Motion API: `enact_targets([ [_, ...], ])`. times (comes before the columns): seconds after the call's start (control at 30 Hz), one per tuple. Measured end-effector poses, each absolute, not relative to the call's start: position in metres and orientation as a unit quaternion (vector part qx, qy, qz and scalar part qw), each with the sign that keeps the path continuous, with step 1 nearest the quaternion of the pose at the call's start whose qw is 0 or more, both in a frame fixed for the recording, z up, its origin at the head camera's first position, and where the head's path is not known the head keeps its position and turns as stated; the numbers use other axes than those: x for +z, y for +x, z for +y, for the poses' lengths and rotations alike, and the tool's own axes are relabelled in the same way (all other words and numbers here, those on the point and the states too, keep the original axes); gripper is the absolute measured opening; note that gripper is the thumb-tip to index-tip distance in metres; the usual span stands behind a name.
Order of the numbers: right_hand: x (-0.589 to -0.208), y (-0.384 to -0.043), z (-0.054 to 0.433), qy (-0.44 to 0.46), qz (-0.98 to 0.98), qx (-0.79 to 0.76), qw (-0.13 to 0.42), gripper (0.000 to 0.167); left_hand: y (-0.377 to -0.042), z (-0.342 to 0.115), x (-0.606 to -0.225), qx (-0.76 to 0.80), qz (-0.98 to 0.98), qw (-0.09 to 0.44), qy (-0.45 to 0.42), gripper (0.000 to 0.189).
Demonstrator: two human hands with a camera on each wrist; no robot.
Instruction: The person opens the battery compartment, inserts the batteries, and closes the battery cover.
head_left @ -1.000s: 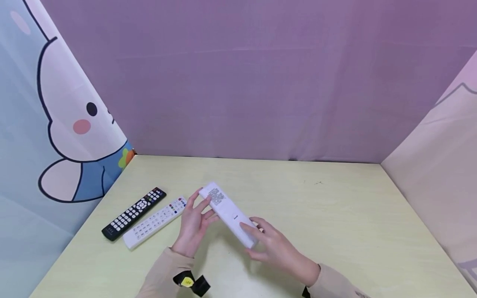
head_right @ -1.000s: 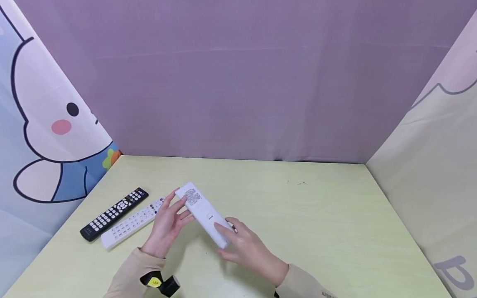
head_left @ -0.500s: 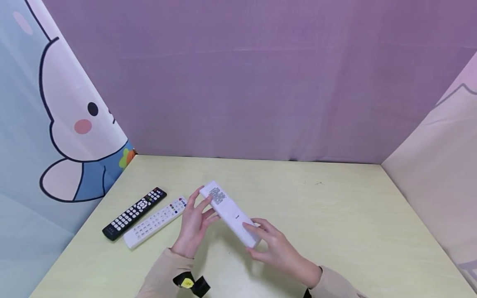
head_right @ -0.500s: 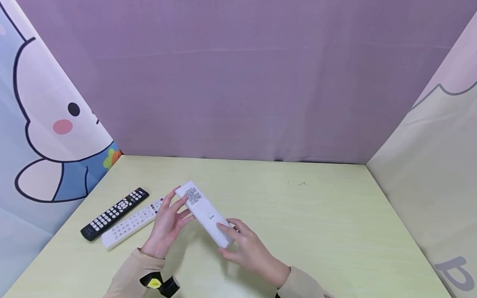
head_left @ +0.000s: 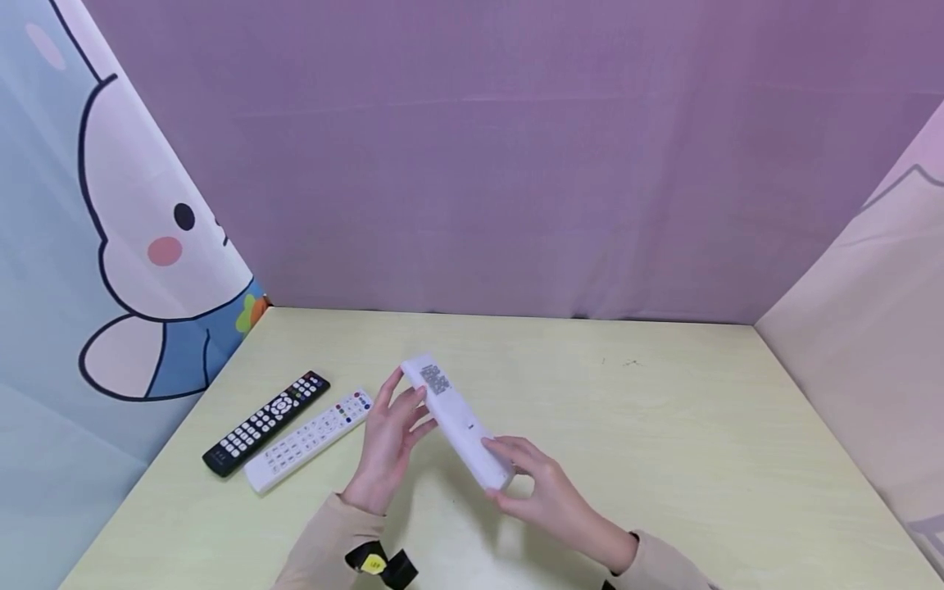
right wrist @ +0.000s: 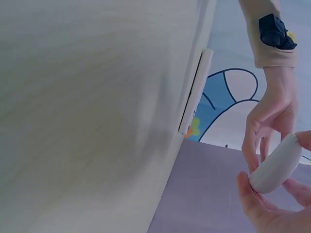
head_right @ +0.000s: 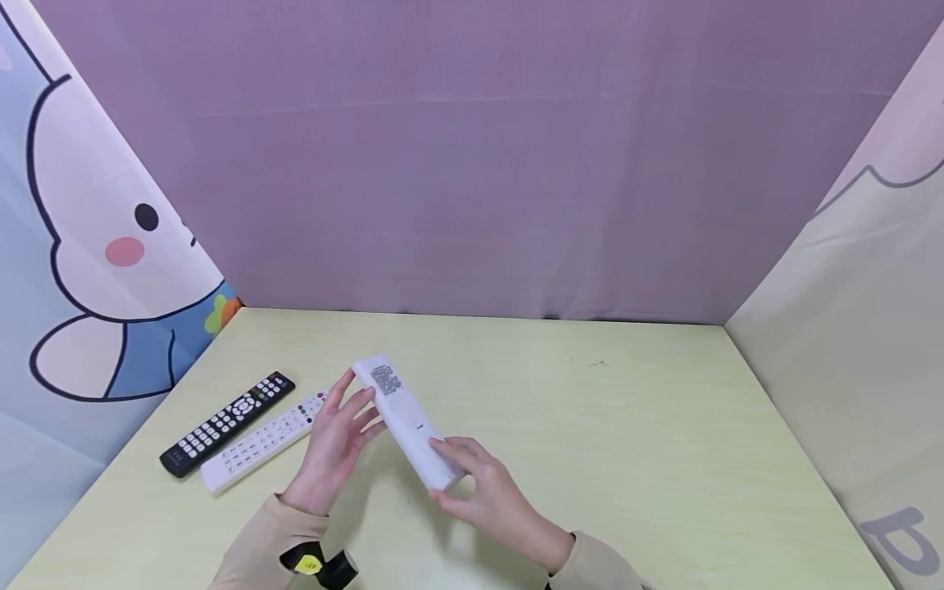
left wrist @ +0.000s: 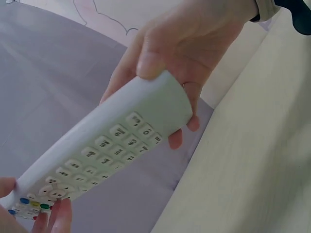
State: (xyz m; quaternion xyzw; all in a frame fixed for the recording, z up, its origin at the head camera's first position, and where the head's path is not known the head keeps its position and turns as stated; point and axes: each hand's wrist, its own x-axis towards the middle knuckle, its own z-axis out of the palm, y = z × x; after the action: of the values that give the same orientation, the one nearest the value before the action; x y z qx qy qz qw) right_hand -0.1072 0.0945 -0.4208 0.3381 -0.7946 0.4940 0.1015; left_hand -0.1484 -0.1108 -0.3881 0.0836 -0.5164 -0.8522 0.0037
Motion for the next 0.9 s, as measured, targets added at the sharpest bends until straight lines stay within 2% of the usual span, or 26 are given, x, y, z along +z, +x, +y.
enact_targets([
  [0.37,-0.418,-0.106,0.093,0.276,-0.743,0.61,-0.016,0.05,-0.148,-0.103,-0.388,-0.824,-0.562,0.029,0.066,0.06],
  [0.7,-0.416,-0.105,0.093,0.246,-0.672,0.69,-0.114,0.053,-0.148,-0.102,-0.39,-0.827,-0.559,0.017,0.052,0.061],
  [0.9,-0.416,-0.105,0.093,0.236,-0.675,0.687,-0.129,0.053,-0.148,-0.1,-0.392,-0.823,-0.565,0.021,0.054,0.061],
])
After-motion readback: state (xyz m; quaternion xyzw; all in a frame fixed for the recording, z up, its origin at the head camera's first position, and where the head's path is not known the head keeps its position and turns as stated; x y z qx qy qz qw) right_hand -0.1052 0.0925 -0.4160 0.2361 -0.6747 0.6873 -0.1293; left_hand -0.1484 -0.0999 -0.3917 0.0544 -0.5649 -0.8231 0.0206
